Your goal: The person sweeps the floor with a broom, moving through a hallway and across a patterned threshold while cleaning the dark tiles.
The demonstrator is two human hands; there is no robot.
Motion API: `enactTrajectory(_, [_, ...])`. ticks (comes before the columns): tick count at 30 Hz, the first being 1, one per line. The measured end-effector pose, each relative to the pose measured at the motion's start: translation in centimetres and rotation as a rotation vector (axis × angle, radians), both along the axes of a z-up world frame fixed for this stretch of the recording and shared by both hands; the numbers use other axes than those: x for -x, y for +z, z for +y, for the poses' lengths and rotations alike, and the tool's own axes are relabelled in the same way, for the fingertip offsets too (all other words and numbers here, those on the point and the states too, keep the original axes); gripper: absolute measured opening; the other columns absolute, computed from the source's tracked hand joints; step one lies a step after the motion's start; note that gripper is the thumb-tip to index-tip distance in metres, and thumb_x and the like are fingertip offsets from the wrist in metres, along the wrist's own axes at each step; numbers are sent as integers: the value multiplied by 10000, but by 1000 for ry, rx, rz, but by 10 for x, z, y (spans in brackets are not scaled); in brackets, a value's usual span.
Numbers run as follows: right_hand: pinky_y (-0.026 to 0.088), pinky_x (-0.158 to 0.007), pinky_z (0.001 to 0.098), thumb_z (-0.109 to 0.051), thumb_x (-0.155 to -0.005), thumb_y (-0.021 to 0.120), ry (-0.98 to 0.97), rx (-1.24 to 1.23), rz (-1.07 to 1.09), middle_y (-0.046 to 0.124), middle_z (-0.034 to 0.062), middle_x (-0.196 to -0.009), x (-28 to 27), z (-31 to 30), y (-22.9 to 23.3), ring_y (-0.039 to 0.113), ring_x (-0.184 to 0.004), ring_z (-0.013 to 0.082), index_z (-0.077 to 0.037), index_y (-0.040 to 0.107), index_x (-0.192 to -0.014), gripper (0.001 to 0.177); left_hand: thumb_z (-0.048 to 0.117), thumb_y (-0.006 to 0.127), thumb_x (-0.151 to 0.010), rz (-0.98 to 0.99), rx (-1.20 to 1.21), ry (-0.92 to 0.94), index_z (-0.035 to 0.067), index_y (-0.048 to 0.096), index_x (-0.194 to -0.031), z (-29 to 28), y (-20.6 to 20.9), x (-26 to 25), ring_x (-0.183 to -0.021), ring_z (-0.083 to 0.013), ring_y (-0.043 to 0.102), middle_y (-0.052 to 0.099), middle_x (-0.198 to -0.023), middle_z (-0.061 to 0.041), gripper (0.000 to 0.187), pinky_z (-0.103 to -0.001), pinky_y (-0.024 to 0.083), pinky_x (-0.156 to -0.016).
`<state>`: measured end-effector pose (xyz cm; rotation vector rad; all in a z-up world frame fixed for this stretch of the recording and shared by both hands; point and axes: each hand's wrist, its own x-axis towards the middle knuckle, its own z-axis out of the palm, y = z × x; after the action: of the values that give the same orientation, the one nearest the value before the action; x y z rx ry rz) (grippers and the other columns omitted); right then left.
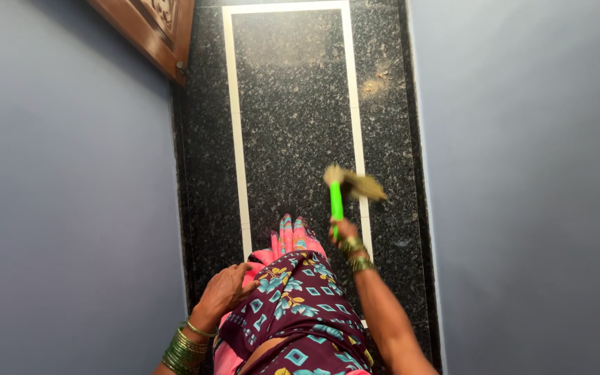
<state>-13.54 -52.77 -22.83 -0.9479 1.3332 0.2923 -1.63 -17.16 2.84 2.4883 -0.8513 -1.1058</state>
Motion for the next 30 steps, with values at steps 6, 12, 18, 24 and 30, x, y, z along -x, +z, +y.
enactTrajectory(6, [363,-368,261,-233,-980,634,-358,-169,-317,557,18,-679,-23,-68,-21,530,-492,115,-79,512,-1112,237,475,680,-876,23,-14,-8,66,615,-1201,1,3,3,-995,-389,678,707,-1061,-188,526,-490,543,-853])
enactTrajectory(12, [383,-321,289,-272,-994,594,-367,120,-273,571,48,-672,34,-12,44,532,-436,147,-65,566,-979,210,472,684,-876,-7,38,15,68,611,-1191,6,-4,4,-978,-391,674,709,-1040,-183,517,-503,539,-832])
enactTrajectory(18, [402,-335,321,-203,-959,671,-265,211,12,577,71,-669,57,65,56,561,-467,174,-49,569,-947,185,464,690,-873,-45,76,17,75,613,-1195,11,-10,8,-966,-384,680,707,-1041,-181,511,-499,543,-826])
enactTrajectory(24, [368,-354,282,-195,-963,668,-174,-138,36,582,59,-664,23,51,4,533,-475,147,-33,584,-1040,198,470,692,-868,-31,54,27,84,612,-1192,7,-1,9,-945,-400,682,708,-1015,-192,510,-512,546,-813])
enactTrajectory(30, [331,-354,243,-215,-970,604,-147,-319,-275,530,21,-660,-40,-2,-13,487,-476,111,-91,508,-1060,180,482,683,-874,-10,-9,27,87,616,-1176,8,2,15,-924,-413,684,710,-956,-212,502,-530,544,-796])
